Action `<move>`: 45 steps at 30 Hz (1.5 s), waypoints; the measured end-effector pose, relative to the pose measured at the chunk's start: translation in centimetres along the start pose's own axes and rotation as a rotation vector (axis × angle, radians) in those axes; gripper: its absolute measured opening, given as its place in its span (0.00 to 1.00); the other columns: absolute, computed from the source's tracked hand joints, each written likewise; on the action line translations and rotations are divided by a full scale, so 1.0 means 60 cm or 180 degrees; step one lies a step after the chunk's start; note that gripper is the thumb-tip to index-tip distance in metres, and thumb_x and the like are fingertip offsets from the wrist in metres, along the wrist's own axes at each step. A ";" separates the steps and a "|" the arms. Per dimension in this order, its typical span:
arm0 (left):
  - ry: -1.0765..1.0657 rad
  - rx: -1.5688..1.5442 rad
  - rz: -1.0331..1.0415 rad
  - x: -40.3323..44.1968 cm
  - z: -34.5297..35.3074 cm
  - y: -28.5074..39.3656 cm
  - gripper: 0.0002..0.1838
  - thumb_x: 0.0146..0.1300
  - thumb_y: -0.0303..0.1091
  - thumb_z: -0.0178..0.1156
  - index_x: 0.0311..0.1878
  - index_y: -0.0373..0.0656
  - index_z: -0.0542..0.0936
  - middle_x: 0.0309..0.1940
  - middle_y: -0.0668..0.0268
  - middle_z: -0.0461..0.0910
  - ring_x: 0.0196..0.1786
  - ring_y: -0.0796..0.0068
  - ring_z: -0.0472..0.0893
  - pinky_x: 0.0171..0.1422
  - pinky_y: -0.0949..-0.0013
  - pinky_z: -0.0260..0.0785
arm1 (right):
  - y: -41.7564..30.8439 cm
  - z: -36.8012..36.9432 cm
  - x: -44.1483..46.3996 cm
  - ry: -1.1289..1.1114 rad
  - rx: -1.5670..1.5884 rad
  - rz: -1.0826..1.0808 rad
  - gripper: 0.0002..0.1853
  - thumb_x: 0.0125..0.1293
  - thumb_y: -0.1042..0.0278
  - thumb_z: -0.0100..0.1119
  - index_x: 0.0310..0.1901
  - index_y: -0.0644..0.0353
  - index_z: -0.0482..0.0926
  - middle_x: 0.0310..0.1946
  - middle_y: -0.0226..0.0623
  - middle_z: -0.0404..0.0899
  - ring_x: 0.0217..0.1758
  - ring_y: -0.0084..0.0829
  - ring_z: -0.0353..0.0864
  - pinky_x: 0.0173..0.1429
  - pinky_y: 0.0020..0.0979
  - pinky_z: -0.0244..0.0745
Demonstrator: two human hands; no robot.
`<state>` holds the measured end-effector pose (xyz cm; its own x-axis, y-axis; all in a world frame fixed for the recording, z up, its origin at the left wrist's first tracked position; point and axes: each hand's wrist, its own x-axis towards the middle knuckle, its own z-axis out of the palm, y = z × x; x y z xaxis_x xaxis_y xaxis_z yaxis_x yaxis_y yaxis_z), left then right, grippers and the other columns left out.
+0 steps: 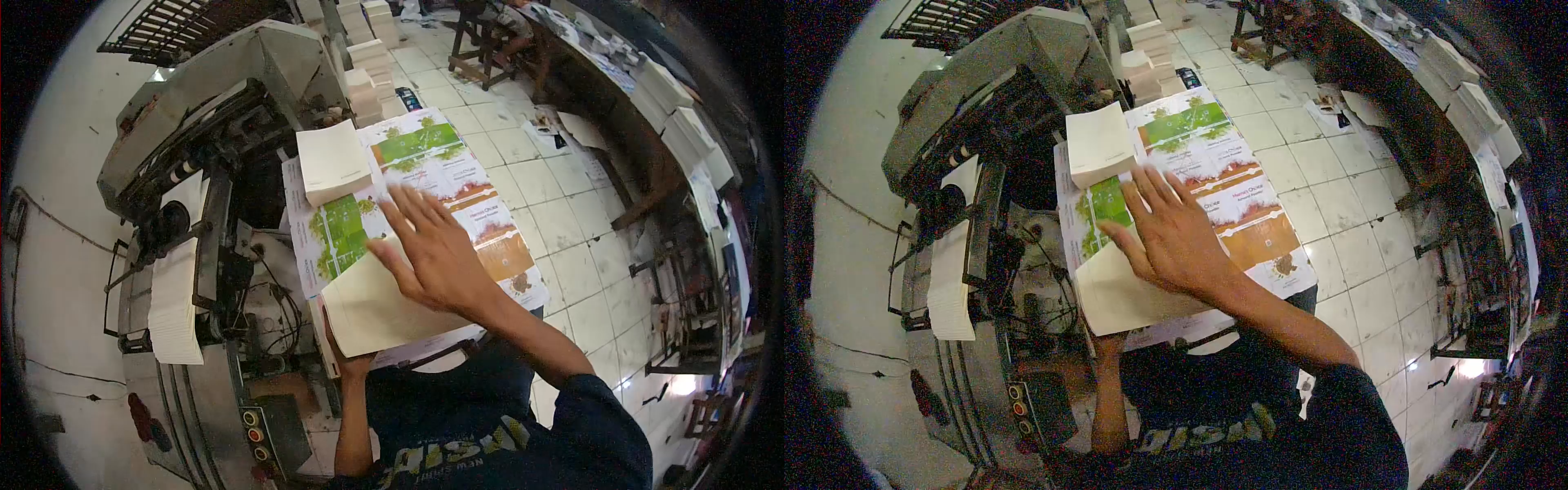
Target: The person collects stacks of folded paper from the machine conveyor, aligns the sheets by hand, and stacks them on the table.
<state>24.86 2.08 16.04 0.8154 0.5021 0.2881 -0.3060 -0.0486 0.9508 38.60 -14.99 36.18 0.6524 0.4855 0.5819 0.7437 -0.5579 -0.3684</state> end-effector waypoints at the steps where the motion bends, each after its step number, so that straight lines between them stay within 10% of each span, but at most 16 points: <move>1: 0.0012 0.0006 -0.0006 0.005 -0.003 0.000 0.51 0.55 0.34 0.76 0.78 0.43 0.55 0.70 0.57 0.67 0.68 0.59 0.73 0.69 0.58 0.72 | 0.018 0.021 0.002 -0.0010 0.0010 -0.0004 0.35 0.78 0.42 0.40 0.63 0.73 0.73 0.66 0.62 0.70 0.71 0.55 0.70 0.78 0.52 0.57; 4: 0.0388 -0.2672 -0.1811 0.011 -0.017 -0.009 0.53 0.51 0.34 0.78 0.78 0.42 0.57 0.69 0.55 0.69 0.67 0.58 0.74 0.68 0.58 0.72 | 0.047 0.052 0.026 -0.3090 -0.0205 0.0306 0.35 0.77 0.40 0.40 0.62 0.68 0.75 0.60 0.60 0.76 0.70 0.51 0.72 0.79 0.51 0.56; 6: -0.0317 0.0639 -0.0073 0.019 -0.020 -0.012 0.49 0.50 0.33 0.79 0.74 0.40 0.62 0.65 0.54 0.72 0.65 0.58 0.76 0.68 0.59 0.72 | 0.058 0.073 0.002 -0.2218 -0.0298 -0.0285 0.35 0.77 0.39 0.40 0.62 0.68 0.75 0.60 0.60 0.76 0.69 0.51 0.72 0.78 0.51 0.57; 7: -0.0290 0.0631 -0.0097 0.017 -0.015 -0.014 0.49 0.50 0.33 0.79 0.74 0.40 0.62 0.65 0.54 0.72 0.65 0.58 0.76 0.68 0.59 0.72 | 0.066 0.084 -0.013 -0.1354 -0.0376 -0.0815 0.35 0.77 0.39 0.40 0.61 0.68 0.75 0.60 0.60 0.77 0.69 0.50 0.73 0.78 0.51 0.58; 11: -0.0066 0.0565 -0.0564 0.016 0.004 0.032 0.47 0.48 0.37 0.79 0.70 0.35 0.65 0.57 0.57 0.77 0.61 0.61 0.78 0.68 0.61 0.71 | 0.031 0.011 0.008 -0.2794 0.0197 -0.0313 0.50 0.62 0.24 0.53 0.65 0.71 0.71 0.63 0.60 0.73 0.70 0.52 0.70 0.80 0.48 0.53; 13: -0.0125 0.0341 -0.0444 0.009 -0.012 -0.003 0.54 0.45 0.37 0.82 0.73 0.34 0.60 0.64 0.55 0.72 0.64 0.63 0.75 0.69 0.59 0.71 | 0.024 0.000 -0.029 -0.2387 0.0218 -0.0721 0.61 0.49 0.21 0.63 0.69 0.72 0.64 0.64 0.59 0.70 0.71 0.54 0.67 0.81 0.48 0.52; 15: 0.0332 0.1118 0.0782 -0.008 -0.006 -0.037 0.61 0.42 0.35 0.84 0.76 0.35 0.55 0.69 0.55 0.67 0.68 0.63 0.71 0.70 0.59 0.70 | 0.015 -0.004 -0.048 -0.2166 -0.0671 -0.1234 0.64 0.45 0.27 0.72 0.71 0.72 0.59 0.70 0.63 0.63 0.74 0.56 0.62 0.80 0.54 0.51; 16: 0.0120 0.0732 0.0216 -0.011 -0.015 -0.052 0.67 0.39 0.34 0.85 0.78 0.34 0.50 0.71 0.55 0.64 0.71 0.63 0.69 0.73 0.58 0.67 | 0.018 0.009 -0.057 -0.2121 -0.0669 -0.1137 0.66 0.39 0.41 0.81 0.73 0.71 0.55 0.70 0.61 0.62 0.75 0.55 0.60 0.79 0.55 0.52; 19: -0.0665 0.1026 -0.0067 0.028 0.009 0.116 0.72 0.37 0.33 0.86 0.79 0.35 0.43 0.74 0.53 0.59 0.74 0.61 0.65 0.77 0.55 0.62 | 0.028 0.009 -0.043 -0.2268 -0.0230 -0.0970 0.65 0.34 0.49 0.82 0.73 0.70 0.55 0.67 0.61 0.65 0.74 0.54 0.62 0.77 0.54 0.55; 25: -0.0146 0.0569 0.0942 0.078 0.101 0.321 0.80 0.34 0.56 0.86 0.79 0.30 0.40 0.77 0.42 0.50 0.80 0.52 0.54 0.82 0.43 0.47 | 0.037 0.019 -0.040 -0.1990 -0.0349 -0.1076 0.62 0.35 0.53 0.80 0.73 0.70 0.57 0.63 0.59 0.68 0.68 0.52 0.68 0.72 0.51 0.61; 28: -0.2233 0.4140 0.0639 0.105 0.120 0.287 0.78 0.40 0.73 0.74 0.78 0.27 0.41 0.79 0.36 0.43 0.83 0.43 0.43 0.79 0.28 0.24 | 0.043 0.026 -0.044 -0.1916 -0.0429 -0.1140 0.62 0.35 0.53 0.80 0.72 0.70 0.58 0.62 0.58 0.69 0.68 0.53 0.68 0.72 0.51 0.62; 35: -0.1947 0.4255 0.0786 0.114 0.110 0.236 0.71 0.39 0.59 0.79 0.78 0.30 0.48 0.64 0.52 0.68 0.70 0.55 0.65 0.81 0.37 0.39 | 0.051 0.006 -0.036 -0.1962 0.0175 -0.1040 0.64 0.34 0.53 0.83 0.73 0.70 0.57 0.63 0.60 0.69 0.68 0.59 0.68 0.75 0.52 0.60; 45: -0.1887 0.4904 0.1204 0.093 0.124 0.229 0.62 0.45 0.52 0.78 0.75 0.28 0.54 0.68 0.46 0.63 0.73 0.49 0.61 0.83 0.38 0.35 | 0.079 -0.026 -0.039 -0.1902 0.0606 -0.0827 0.56 0.34 0.54 0.83 0.67 0.68 0.67 0.60 0.55 0.71 0.66 0.56 0.70 0.73 0.48 0.65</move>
<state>28.83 -2.20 31.55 0.9819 -0.0854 0.1689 -0.0763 -0.9953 -0.0595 40.37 -19.81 34.24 0.3769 0.9069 0.1883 0.8641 -0.2712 -0.4240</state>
